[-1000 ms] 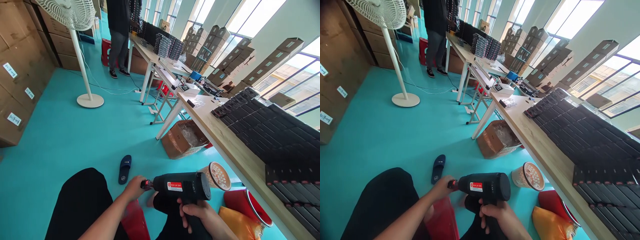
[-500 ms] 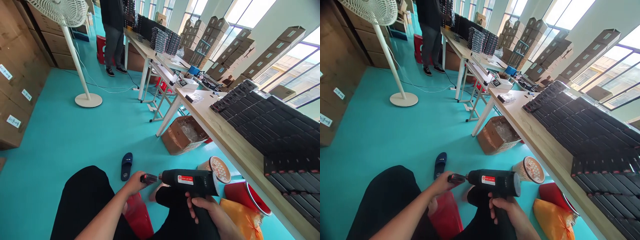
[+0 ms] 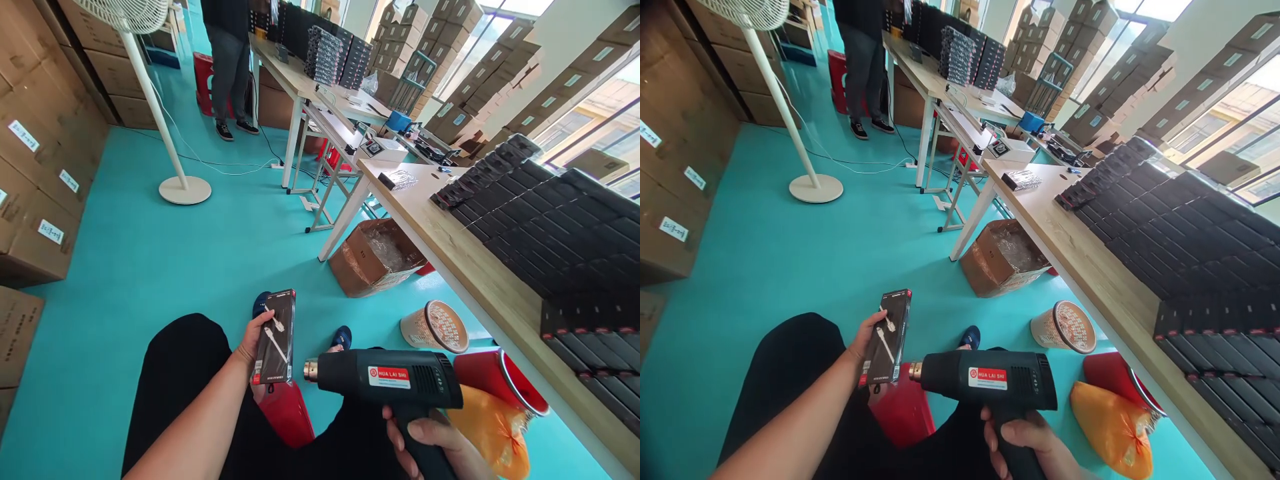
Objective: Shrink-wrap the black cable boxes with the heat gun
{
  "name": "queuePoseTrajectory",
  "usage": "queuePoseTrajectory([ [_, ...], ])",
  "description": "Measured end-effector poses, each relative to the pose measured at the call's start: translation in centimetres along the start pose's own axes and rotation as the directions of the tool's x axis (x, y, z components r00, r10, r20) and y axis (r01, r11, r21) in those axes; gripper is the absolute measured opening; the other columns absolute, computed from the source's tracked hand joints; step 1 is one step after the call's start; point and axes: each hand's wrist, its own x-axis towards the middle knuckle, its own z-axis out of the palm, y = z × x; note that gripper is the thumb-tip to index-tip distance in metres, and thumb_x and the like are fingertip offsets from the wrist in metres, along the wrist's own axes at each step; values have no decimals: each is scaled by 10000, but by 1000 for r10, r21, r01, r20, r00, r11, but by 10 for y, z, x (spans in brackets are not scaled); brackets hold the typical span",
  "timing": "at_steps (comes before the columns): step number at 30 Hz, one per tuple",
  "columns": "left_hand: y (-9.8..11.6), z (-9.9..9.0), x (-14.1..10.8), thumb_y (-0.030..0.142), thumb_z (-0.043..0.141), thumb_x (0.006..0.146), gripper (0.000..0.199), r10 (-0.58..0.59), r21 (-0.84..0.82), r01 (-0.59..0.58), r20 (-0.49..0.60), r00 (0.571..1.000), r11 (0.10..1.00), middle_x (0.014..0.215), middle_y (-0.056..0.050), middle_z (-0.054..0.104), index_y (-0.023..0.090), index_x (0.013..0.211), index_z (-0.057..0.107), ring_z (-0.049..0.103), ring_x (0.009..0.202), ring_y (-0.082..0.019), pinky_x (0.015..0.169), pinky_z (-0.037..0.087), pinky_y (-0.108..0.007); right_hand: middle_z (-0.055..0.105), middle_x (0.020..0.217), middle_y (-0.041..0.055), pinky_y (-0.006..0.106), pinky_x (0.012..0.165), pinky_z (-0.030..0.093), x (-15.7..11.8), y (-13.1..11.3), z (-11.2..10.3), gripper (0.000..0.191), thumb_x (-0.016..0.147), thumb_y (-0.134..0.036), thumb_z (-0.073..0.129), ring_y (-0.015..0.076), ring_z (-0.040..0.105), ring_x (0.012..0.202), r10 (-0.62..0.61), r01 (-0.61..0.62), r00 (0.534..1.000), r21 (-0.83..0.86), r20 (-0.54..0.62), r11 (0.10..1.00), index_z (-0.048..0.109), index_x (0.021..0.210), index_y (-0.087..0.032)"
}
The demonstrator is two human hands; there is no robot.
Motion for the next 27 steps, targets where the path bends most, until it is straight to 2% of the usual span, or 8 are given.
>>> queuePoseTrajectory([
  [4,2,6,-4,512,609,766,609,44,-12,-44,30,999,999,845,-156,769,75,1187,659,718,745,-292,686,562,-407,656,760,53,229,470,387,8,5,8,466,724,-431,808,111,569,519,11,-12,999,6,50,1000,720,1037,-98],
  [8,2,19,-16,648,484,789,738,115,-95,-94,253,960,991,1152,-182,738,124,1294,605,694,1050,-350,850,554,-487,662,767,52,221,456,382,11,11,4,420,733,-399,790,115,559,529,-9,10,1000,60,-11,998,725,1031,-111],
  [10,0,23,-17,651,463,779,741,100,-40,-93,298,949,995,1215,-197,710,115,1266,617,657,1137,-371,891,542,-515,663,767,50,224,460,388,10,10,3,422,725,-402,797,120,563,536,-19,21,999,46,-31,999,729,1025,-114],
  [13,-9,20,-6,610,548,749,626,112,264,-136,106,988,955,1095,-175,738,128,1133,658,686,1057,-341,842,562,-461,670,769,46,241,479,417,9,8,10,435,711,-413,816,137,584,557,-28,25,997,-53,-69,998,731,1022,-121],
  [15,-18,14,7,551,668,697,542,185,449,-140,-58,981,882,960,-113,749,163,1076,660,707,940,-300,774,563,-397,679,780,46,260,508,448,9,8,17,421,702,-404,826,149,599,581,-22,7,994,-140,-106,990,731,1006,-129],
  [17,-25,7,19,486,768,634,529,240,534,-126,-150,959,836,867,-65,738,185,1054,655,703,855,-275,722,542,-354,686,789,45,273,535,464,10,11,25,405,695,-399,830,156,607,603,7,-36,990,-202,-144,979,732,988,-137],
  [21,-32,-3,30,469,828,609,560,298,606,-93,-247,922,790,845,-53,731,193,1059,642,689,805,-257,694,505,-333,688,793,41,283,556,464,12,19,36,434,674,-425,832,162,607,615,69,-108,986,-258,-155,960,725,994,-152],
  [27,-33,-5,30,501,811,649,586,312,638,-51,-303,901,768,869,-66,710,187,1090,588,673,781,-255,673,492,-339,654,753,24,298,559,466,22,23,49,378,693,-421,806,167,586,606,80,-105,993,-343,-87,934,706,948,-161],
])
